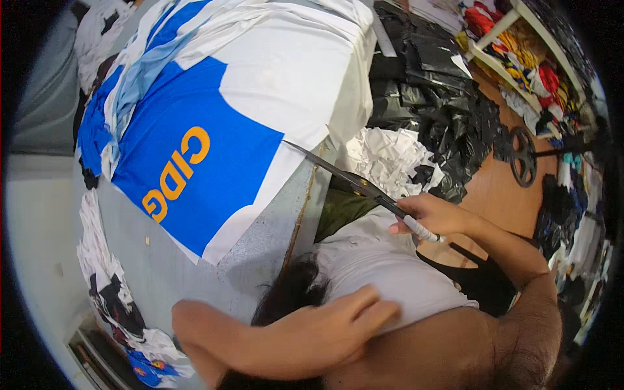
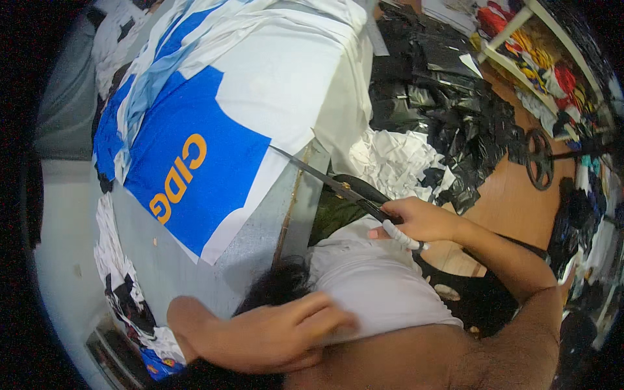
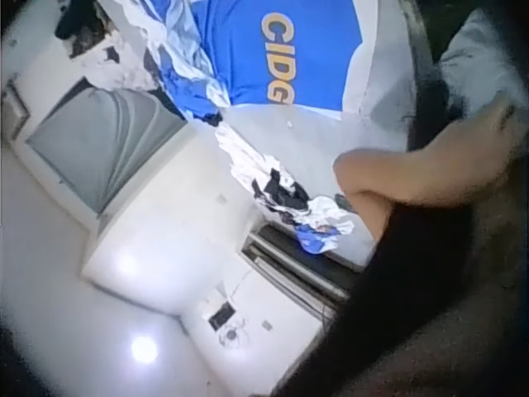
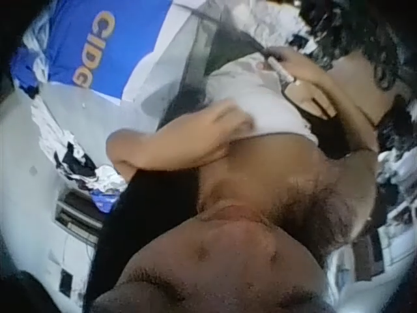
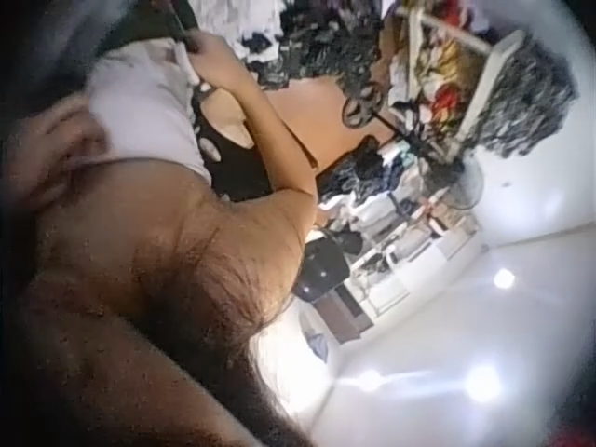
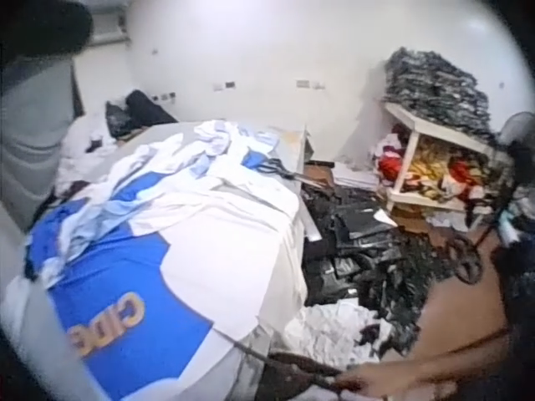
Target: Cutting fabric pieces along printed outlines using large scissors on a workshop table.
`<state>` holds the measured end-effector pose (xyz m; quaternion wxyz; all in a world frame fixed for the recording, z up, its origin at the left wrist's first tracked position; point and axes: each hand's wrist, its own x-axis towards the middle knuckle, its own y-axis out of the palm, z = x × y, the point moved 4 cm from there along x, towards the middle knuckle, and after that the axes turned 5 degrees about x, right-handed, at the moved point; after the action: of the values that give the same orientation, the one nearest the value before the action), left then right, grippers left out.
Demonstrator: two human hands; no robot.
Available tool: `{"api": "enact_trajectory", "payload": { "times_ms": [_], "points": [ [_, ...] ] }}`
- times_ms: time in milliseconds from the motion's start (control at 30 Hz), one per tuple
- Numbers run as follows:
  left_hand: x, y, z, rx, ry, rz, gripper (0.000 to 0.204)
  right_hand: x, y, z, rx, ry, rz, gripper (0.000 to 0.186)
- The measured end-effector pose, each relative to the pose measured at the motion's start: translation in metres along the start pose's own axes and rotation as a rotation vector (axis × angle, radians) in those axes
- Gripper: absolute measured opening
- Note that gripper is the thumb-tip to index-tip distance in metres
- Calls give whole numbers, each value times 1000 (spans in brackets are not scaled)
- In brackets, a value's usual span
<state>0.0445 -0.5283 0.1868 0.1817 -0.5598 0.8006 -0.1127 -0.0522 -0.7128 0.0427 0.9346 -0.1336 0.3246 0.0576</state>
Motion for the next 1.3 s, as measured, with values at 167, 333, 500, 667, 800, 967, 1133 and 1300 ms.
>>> {"api": "enact_trajectory", "payload": {
  "times_ms": [167, 333, 500, 667, 800, 967, 1133, 1300],
  "points": [
    [-71, 15, 17, -130, -340, -50, 27, 3, -3, 0, 67, 31, 20, 33],
    [-112, 26, 26, -442, -744, 110, 29, 0, -6, 2, 146, 71, 7, 41],
    [-141, 49, 23, -344, -1062, 191, 23, 1, -5, -2, 109, 52, 15, 40],
    [-147, 89, 29, -268, -796, 52, 22, 2, 0, -11, 185, 120, 61, 31],
    [-147, 90, 30, -365, -842, -23, 20, -1, 4, 4, 363, 193, 71, 28],
    [-158, 104, 25, -469, -728, -84, 16, -1, 1, 2, 418, 206, 79, 32],
    [-179, 118, 21, -595, -284, 271, 17, 0, 0, 2, 396, 200, 137, 29],
    [-158, 50, 29, -622, -156, -110, 23, -1, -2, -5, 479, 208, 128, 29]
  ]
}}
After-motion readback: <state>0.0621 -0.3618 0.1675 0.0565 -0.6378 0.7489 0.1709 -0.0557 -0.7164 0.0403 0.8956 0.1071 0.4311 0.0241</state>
